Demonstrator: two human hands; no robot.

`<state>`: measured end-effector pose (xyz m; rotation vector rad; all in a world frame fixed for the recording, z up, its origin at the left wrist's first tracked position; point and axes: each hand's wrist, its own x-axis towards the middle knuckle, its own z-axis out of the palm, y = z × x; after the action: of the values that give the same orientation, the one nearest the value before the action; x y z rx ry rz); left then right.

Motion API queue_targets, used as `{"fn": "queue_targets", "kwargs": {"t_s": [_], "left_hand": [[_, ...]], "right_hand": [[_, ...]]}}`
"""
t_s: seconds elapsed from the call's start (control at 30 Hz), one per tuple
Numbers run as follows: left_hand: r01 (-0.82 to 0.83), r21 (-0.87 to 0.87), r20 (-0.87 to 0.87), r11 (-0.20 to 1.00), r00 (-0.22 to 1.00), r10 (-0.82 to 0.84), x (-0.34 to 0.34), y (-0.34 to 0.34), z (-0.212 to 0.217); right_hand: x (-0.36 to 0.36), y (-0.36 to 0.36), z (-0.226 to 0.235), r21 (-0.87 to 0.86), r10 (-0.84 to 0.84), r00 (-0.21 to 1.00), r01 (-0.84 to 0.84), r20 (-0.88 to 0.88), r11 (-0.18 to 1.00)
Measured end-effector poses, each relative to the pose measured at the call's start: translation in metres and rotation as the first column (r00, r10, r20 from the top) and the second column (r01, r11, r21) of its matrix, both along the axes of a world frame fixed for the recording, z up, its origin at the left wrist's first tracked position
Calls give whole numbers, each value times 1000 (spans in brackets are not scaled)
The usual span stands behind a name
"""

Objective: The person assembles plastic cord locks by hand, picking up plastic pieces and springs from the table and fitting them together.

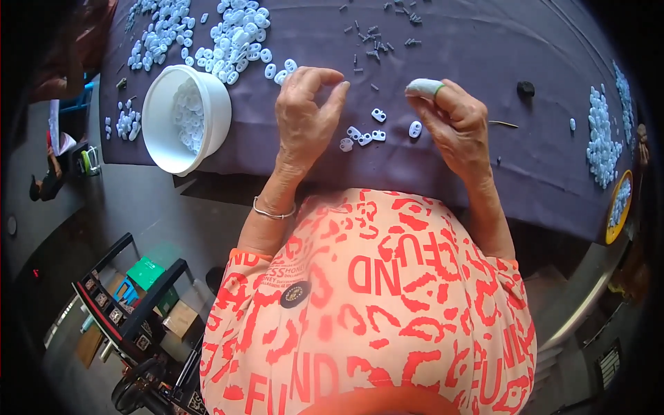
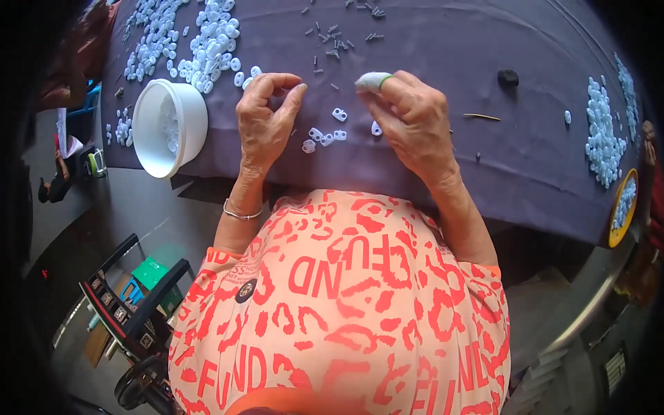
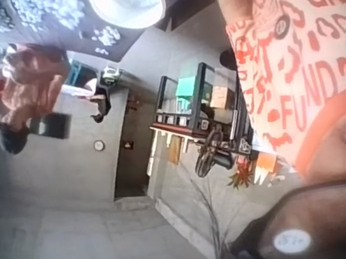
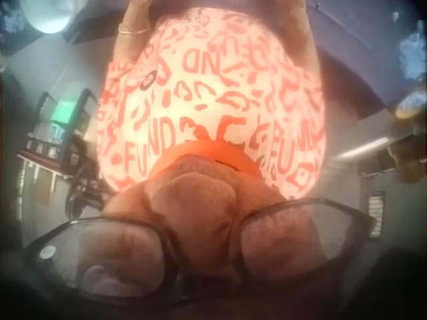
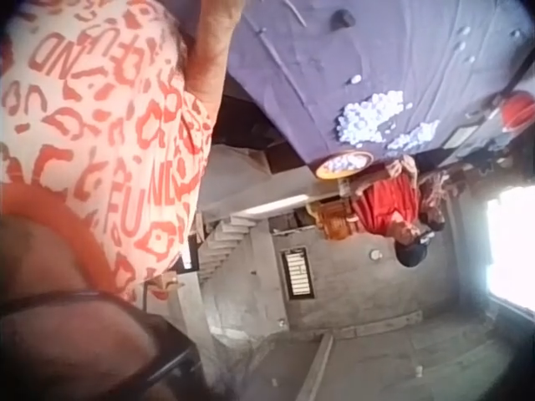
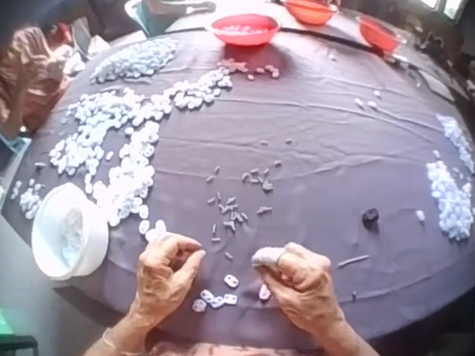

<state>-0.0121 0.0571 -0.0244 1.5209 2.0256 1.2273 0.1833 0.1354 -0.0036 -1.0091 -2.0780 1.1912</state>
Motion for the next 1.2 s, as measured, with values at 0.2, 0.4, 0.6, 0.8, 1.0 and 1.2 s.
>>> {"fn": "queue_targets", "kwargs": {"t_s": [0.2, 0.4, 0.6, 0.8, 1.0, 1.2], "left_hand": [[43, 16, -257, 999, 966, -38, -5, 21, -5], [96, -73, -308, 993, 944, -114, -6, 28, -5], [61, -9, 377, 998, 925, -53, 7, 10, 3], [103, -136, 789, 985, 612, 45, 24, -16, 29], [158, -178, 796, 971, 603, 47, 29, -33, 34], [162, -190, 815, 968, 576, 64, 36, -39, 38]], "right_hand": [[6, -8, 5, -437, -217, 944, 90, -250, 895], [9, -4, 2, -568, -354, 848, 77, -395, 819], [9, -8, -4, -738, -347, 802, -163, -486, 655], [-1, -23, 2, -784, -264, 872, -191, -411, 590], [2, -34, 9, -685, -154, 919, -152, -364, 712], [4, -42, 19, -626, -91, 962, -94, -258, 774]]}}
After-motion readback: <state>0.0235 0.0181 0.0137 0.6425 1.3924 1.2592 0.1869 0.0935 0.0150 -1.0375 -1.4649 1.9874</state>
